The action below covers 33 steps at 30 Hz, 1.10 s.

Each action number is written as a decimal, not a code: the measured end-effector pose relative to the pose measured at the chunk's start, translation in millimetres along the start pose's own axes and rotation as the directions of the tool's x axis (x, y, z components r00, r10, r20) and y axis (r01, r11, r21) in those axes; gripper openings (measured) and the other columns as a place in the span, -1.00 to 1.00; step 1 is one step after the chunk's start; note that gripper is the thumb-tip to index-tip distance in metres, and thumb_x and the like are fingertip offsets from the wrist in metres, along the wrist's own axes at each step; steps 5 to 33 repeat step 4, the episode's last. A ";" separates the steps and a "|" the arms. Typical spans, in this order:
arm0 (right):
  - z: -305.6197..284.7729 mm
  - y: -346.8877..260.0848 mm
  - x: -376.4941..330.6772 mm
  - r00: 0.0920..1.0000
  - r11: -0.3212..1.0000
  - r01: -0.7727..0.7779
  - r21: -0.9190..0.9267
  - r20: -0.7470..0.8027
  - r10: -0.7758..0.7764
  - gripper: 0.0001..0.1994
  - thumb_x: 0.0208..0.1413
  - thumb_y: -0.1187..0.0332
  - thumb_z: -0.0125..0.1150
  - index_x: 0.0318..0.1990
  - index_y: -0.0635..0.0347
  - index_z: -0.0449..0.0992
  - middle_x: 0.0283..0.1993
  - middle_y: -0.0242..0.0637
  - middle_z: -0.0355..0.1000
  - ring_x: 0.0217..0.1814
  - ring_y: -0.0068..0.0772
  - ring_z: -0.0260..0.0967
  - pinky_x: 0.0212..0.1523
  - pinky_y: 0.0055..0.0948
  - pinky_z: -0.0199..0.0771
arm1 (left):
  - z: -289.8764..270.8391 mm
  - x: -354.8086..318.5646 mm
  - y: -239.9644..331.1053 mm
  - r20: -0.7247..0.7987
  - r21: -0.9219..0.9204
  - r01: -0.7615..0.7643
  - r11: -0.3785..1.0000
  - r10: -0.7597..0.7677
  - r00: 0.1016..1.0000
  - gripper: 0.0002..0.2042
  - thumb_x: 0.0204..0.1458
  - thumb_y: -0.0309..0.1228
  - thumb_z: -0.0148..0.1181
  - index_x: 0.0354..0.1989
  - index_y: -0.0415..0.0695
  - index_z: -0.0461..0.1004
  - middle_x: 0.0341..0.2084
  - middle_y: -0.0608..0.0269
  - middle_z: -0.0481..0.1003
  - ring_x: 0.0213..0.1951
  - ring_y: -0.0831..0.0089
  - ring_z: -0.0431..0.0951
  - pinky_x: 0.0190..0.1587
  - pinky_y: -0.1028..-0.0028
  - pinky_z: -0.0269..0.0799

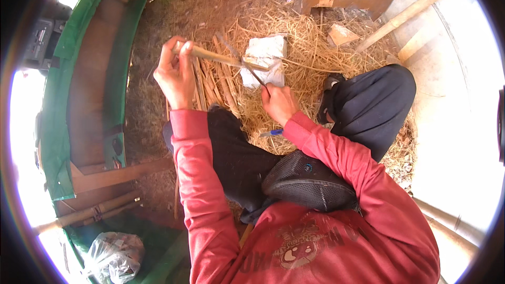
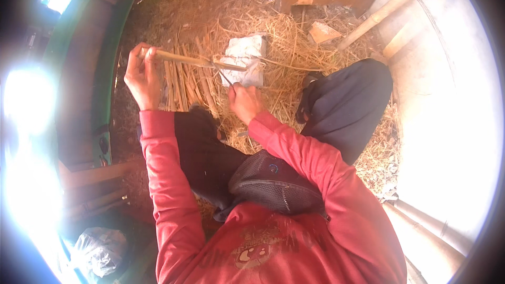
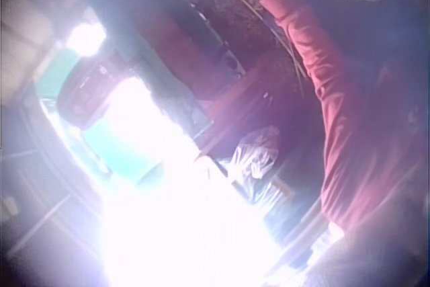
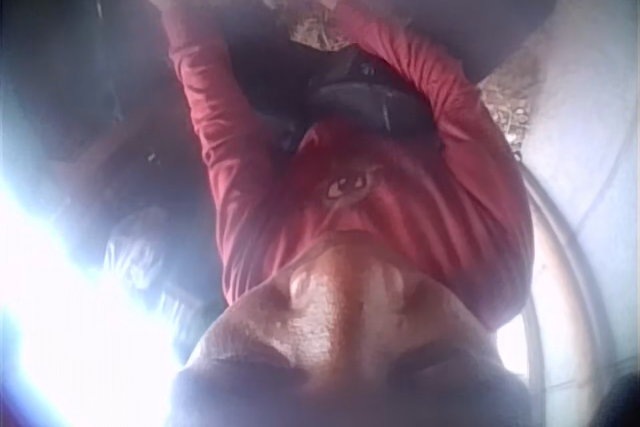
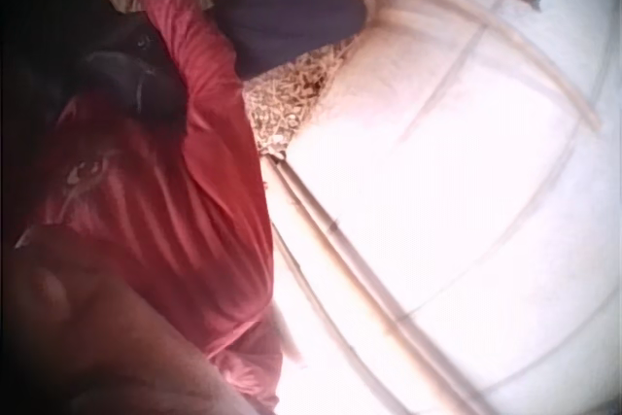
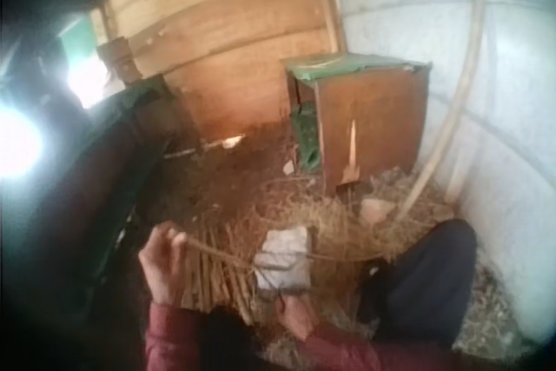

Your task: The person sits cross-legged on a straw-covered floor and uses a knife to sharpen a thin wooden stick. They hold the stick in their left hand and scrape the blade along its length to create a pointed tip, occasionally rotating the stick to work on different sides.

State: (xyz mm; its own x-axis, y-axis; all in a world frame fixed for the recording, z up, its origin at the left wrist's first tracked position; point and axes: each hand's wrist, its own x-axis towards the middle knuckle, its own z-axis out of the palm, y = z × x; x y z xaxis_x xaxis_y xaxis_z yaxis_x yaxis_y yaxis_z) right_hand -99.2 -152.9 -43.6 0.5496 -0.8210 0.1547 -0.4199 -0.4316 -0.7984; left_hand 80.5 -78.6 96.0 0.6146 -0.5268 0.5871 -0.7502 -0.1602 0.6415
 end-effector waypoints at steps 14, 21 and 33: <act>-1.6 3.4 -3.4 0.993 0.999 0.032 0.020 0.115 -0.034 -0.75 0.22 0.29 0.11 -0.35 0.30 0.59 -0.57 0.10 0.49 -0.52 0.21 0.50 -0.47 0.04 0.51 | -5.3 -3.5 -13.8 -0.021 -0.072 -0.063 0.995 0.062 0.998 -0.81 0.21 -0.37 0.28 -0.06 -0.15 0.55 -0.46 0.32 0.61 -0.38 0.69 0.55 -0.34 0.60 0.46; -1.6 3.4 -3.4 0.993 0.999 0.032 0.020 0.115 -0.034 -0.75 0.22 0.29 0.11 -0.35 0.30 0.59 -0.57 0.10 0.49 -0.52 0.21 0.50 -0.47 0.04 0.51 | -5.3 -3.5 -13.8 -0.021 -0.072 -0.063 0.995 0.062 0.998 -0.81 0.21 -0.37 0.28 -0.06 -0.15 0.55 -0.46 0.32 0.61 -0.38 0.69 0.55 -0.34 0.60 0.46; -1.6 3.4 -3.4 0.993 0.999 0.032 0.020 0.115 -0.034 -0.75 0.22 0.29 0.11 -0.35 0.30 0.59 -0.57 0.10 0.49 -0.52 0.21 0.50 -0.47 0.04 0.51 | -5.3 -3.5 -13.8 -0.021 -0.072 -0.063 0.995 0.062 0.998 -0.81 0.21 -0.37 0.28 -0.06 -0.15 0.55 -0.46 0.32 0.61 -0.38 0.69 0.55 -0.34 0.60 0.46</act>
